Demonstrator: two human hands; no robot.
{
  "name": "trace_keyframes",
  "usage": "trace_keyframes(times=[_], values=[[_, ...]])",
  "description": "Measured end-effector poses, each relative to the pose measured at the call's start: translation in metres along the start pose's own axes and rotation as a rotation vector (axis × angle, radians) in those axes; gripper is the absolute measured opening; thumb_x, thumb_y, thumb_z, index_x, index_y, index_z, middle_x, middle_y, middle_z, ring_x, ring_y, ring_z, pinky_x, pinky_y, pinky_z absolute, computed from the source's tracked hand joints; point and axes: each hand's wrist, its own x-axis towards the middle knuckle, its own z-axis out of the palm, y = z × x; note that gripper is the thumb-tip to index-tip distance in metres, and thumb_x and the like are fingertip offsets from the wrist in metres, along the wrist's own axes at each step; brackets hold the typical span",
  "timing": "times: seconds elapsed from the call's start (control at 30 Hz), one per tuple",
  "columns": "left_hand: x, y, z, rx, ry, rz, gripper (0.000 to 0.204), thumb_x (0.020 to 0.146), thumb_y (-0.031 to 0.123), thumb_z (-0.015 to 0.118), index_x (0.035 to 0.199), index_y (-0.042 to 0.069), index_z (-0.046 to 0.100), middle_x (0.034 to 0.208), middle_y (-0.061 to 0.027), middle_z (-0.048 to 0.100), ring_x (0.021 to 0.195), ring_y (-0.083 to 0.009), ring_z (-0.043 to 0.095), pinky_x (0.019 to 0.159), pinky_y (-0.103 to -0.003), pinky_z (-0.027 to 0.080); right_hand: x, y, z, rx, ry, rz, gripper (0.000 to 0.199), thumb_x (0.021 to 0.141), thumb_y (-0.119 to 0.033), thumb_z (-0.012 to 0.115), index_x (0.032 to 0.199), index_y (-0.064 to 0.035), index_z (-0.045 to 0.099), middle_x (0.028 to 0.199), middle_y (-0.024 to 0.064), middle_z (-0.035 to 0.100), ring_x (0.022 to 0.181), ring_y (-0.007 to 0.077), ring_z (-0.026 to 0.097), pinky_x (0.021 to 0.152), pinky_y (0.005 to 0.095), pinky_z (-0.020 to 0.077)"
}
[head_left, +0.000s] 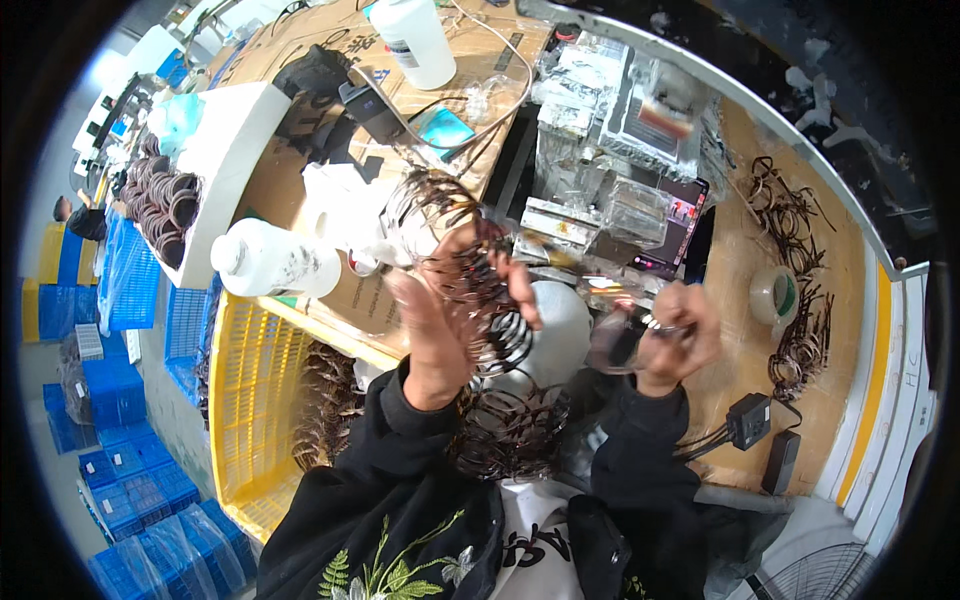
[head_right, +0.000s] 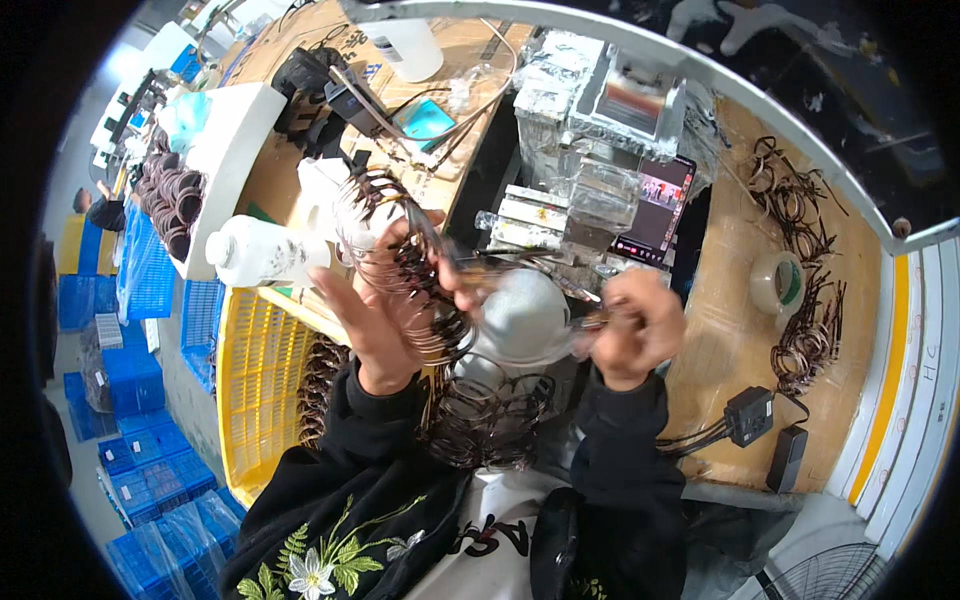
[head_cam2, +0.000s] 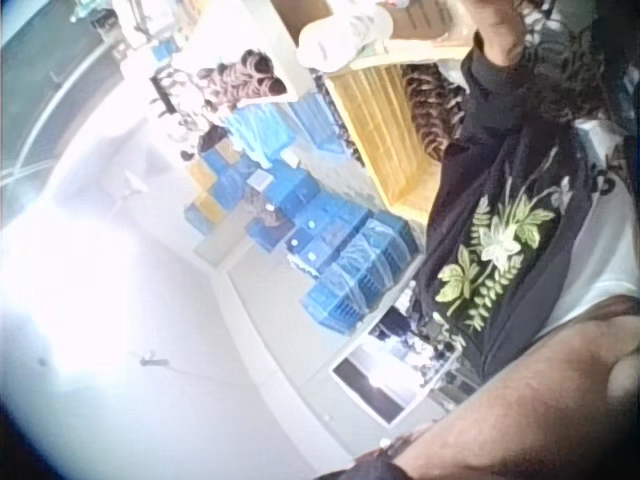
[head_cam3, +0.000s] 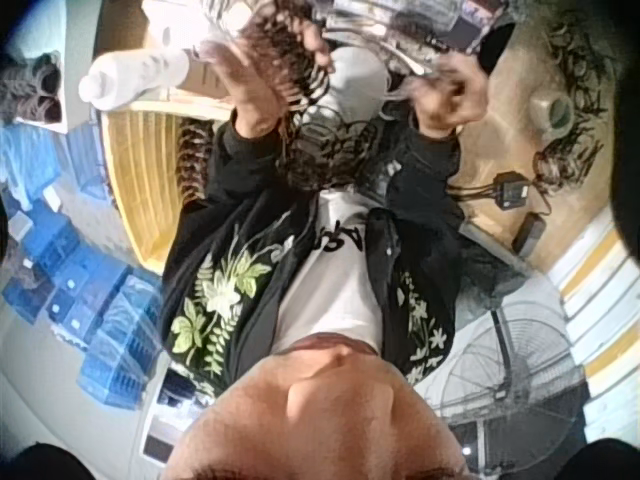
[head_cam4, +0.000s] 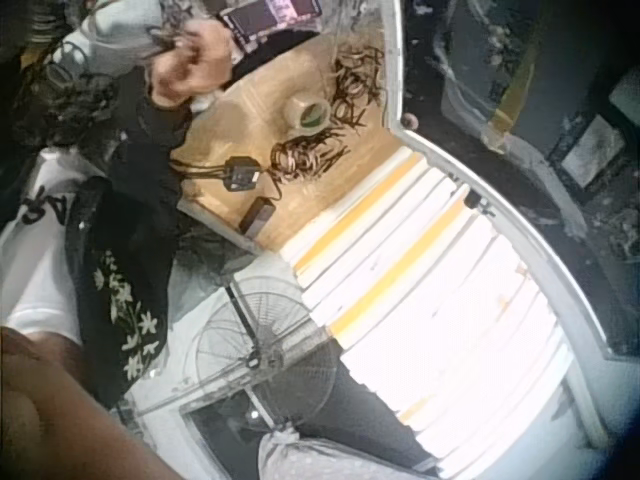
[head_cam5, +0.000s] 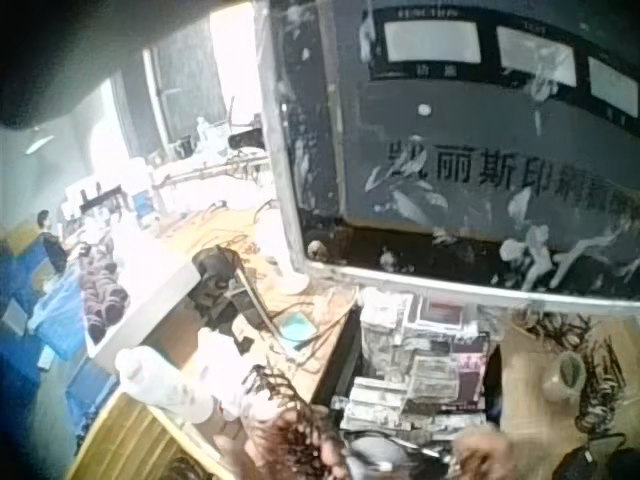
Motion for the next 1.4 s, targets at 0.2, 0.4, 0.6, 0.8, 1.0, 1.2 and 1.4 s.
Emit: trace_keyframes(times=[0.2,0.4,0.6,0.8,1.0,1.2,1.4], values=[[-0.011,-0.015,0.019,0.568,-0.320,0.310,0.084,0.066,0.003,0.081,0.130,0.000,0.027,0.098,-0.0095,0.056,0.089,-0.0134,0.057,0.076,-0.027,0.046,-0.022,-0.054,0.032,-0.253,-0.111,0.107,0.010,0.081,-0.003,0.059,0.091,-0.0005,0.060,0.062,0.0103,0.057,0.051,0.0230,0.058,0.046,0.0297,0.0435],[-0.015,-0.004,0.004,0.394,-0.165,0.158,0.066,0.076,-0.004,0.065,0.130,-0.001,0.025,0.091,-0.0107,0.057,0.085,-0.0173,0.059,0.078,-0.030,0.048,-0.027,-0.063,-0.009,-0.330,-0.377,0.487,0.017,0.080,-0.011,0.067,0.093,-0.0008,0.064,0.091,0.0119,0.062,0.066,0.0261,0.062,0.058,0.0301,0.0484],[-0.002,-0.003,-0.013,0.218,0.007,0.241,0.061,0.076,-0.002,0.058,0.129,-0.001,0.030,0.087,-0.0117,0.054,0.078,-0.0241,0.060,0.077,-0.040,0.051,-0.058,-0.058,-0.018,-0.477,-0.848,0.587,0.013,0.074,-0.011,0.067,0.083,-0.0029,0.064,0.082,0.0096,0.064,0.074,0.0283,0.060,0.065,0.0352,0.0483],[-0.002,0.011,-0.028,0.217,0.099,0.286,0.058,0.076,-0.003,0.056,0.129,-0.001,0.032,0.089,-0.0122,0.052,0.079,-0.0237,0.058,0.076,-0.042,0.051,-0.038,-0.047,-0.035,-0.447,-0.453,0.406,0.007,0.081,-0.008,0.063,0.080,-0.0011,0.061,0.070,0.0092,0.057,0.063,0.0244,0.054,0.055,0.0321,0.0426],[-0.005,0.011,-0.035,0.159,0.139,0.226,0.059,0.074,-0.002,0.055,0.129,0.000,0.033,0.089,-0.0130,0.052,0.079,-0.0254,0.057,0.078,-0.043,0.050,0.008,-0.015,-0.049,0.256,0.228,0.296,0.012,0.092,-0.013,0.053,0.094,-0.0019,0.055,0.078,0.0034,0.053,0.067,0.0099,0.048,0.057,0.0223,0.0390],[-0.010,0.003,-0.032,0.066,0.133,0.157,0.060,0.072,-0.002,0.058,0.128,0.002,0.036,0.086,-0.0128,0.053,0.077,-0.0243,0.055,0.075,-0.042,0.050,0.030,0.069,-0.011,0.334,0.322,0.375,0.020,0.097,-0.018,0.048,0.103,-0.0001,0.056,0.085,0.0014,0.054,0.072,0.0060,0.049,0.061,0.0206,0.0418],[-0.010,0.004,-0.032,0.159,0.172,0.110,0.042,0.083,0.002,0.054,0.122,0.002,0.040,0.083,-0.0112,0.053,0.075,-0.0210,0.055,0.071,-0.038,0.051,0.028,0.091,-0.002,0.184,0.267,0.296,0.019,0.098,-0.013,0.045,0.103,0.0018,0.055,0.089,0.0031,0.058,0.077,0.0071,0.053,0.069,0.0218,0.0468]])
